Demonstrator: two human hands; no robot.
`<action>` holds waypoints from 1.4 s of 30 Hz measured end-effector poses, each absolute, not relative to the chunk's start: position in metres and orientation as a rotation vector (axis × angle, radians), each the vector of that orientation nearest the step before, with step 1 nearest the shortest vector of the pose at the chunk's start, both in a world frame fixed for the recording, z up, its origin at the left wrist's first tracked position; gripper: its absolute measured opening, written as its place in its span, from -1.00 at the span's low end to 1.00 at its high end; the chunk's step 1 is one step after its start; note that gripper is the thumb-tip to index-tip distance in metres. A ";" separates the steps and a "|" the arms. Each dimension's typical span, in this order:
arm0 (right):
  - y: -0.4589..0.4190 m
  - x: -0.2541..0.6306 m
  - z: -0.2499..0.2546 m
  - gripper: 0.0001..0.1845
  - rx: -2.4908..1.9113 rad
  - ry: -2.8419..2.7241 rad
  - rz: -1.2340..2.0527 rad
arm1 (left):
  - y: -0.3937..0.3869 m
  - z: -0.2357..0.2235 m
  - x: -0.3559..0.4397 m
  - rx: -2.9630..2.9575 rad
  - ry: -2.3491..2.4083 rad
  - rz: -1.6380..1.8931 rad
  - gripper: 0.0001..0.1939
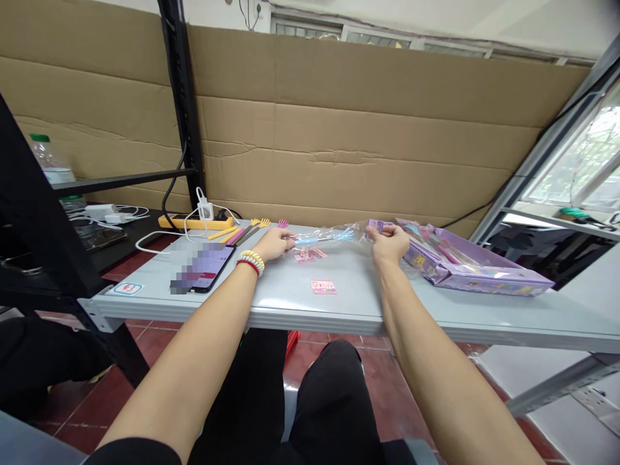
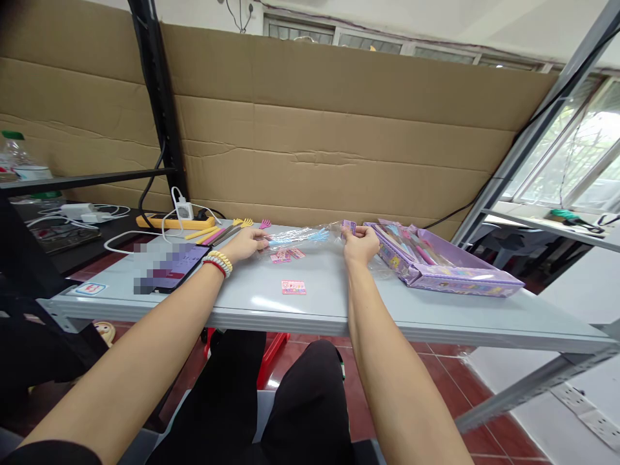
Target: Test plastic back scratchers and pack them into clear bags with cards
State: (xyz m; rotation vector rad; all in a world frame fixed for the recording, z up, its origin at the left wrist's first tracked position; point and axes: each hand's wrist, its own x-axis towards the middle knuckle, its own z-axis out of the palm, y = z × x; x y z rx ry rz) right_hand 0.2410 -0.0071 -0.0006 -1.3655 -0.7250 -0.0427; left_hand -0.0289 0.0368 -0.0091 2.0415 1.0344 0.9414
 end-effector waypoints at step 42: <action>0.009 0.251 -0.014 -0.71 -1.362 -1.029 0.205 | 0.034 -0.003 -0.030 1.804 1.037 1.025 -0.86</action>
